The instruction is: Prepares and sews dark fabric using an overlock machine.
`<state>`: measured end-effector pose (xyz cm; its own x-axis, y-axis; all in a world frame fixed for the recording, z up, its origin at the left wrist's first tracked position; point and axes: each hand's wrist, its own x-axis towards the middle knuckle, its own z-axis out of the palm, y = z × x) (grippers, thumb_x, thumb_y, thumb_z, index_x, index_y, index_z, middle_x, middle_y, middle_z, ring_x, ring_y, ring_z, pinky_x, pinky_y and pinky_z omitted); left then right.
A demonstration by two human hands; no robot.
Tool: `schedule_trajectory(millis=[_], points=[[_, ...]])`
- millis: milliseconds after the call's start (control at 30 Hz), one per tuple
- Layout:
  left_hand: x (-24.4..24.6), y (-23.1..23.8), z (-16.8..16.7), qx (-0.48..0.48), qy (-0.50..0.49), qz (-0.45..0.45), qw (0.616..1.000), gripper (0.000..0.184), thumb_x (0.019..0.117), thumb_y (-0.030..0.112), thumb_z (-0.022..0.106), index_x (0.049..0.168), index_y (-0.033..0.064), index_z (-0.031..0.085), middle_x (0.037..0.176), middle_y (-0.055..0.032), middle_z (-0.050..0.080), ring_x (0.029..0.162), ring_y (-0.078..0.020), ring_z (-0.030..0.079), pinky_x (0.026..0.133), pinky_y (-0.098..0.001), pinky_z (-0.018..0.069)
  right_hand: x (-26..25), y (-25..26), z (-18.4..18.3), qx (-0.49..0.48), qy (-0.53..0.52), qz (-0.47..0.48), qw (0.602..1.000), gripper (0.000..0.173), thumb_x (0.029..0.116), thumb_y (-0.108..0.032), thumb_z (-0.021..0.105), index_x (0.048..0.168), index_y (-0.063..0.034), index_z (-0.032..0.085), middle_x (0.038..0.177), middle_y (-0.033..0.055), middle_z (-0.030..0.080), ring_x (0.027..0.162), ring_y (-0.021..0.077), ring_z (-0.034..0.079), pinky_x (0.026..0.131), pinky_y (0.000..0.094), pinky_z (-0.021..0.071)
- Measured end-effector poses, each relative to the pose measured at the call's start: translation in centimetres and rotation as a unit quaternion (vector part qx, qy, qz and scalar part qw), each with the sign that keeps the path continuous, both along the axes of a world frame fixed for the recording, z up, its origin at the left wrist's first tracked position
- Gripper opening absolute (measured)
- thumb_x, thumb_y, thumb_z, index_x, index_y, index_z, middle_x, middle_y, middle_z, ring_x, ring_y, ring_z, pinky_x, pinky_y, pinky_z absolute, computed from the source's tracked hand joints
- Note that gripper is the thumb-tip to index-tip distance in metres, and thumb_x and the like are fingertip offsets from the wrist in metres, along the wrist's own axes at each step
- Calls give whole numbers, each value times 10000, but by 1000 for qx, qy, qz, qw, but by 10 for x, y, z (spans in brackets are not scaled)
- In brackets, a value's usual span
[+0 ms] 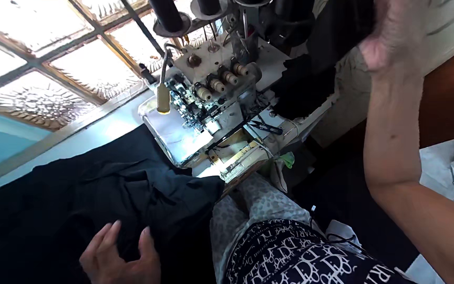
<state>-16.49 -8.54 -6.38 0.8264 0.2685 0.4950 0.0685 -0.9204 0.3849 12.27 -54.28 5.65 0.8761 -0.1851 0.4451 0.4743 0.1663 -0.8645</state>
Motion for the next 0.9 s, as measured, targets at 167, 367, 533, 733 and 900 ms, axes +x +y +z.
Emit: schedule_trajectory(millis=[167,367,533,733,900], points=[[27,-82,19,-173,-46,-178,968,294,1002,212,638,1103,-58,692,1127,-157,691,1034,-107,672,909,-252,560,-86,68,-37,-227,-66,166,957,101,1017,-156,480,1027,-167,580,963,-140,628,857,-55,594,763,159,518],[44,-129,2,-431,-3,-285,856,352,919,180,733,1230,31,661,1154,2,673,1004,-33,662,864,-229,583,-159,142,-108,-196,92,361,907,66,985,-92,530,1001,-73,591,924,-17,635,759,12,599,655,189,522],[31,-130,-11,-499,-54,-215,838,121,904,73,731,986,160,712,937,113,689,845,7,659,772,-185,580,-183,163,-119,-185,116,371,902,61,981,-81,528,995,-71,586,946,-8,634,778,-2,600,673,161,515],[11,-120,-21,-502,-84,-252,823,91,1004,188,645,1035,203,729,973,134,683,892,33,647,809,-159,562,-192,162,-127,-108,103,475,867,144,1046,-144,529,1024,-79,655,995,-51,663,923,-10,632,831,193,550],[-1,-123,-20,-499,-90,-280,815,108,1028,209,607,1044,155,700,1000,113,685,942,46,634,837,-140,536,-203,170,-127,-46,116,505,854,178,947,15,648,1075,-108,631,991,-88,712,874,-29,674,811,177,578]])
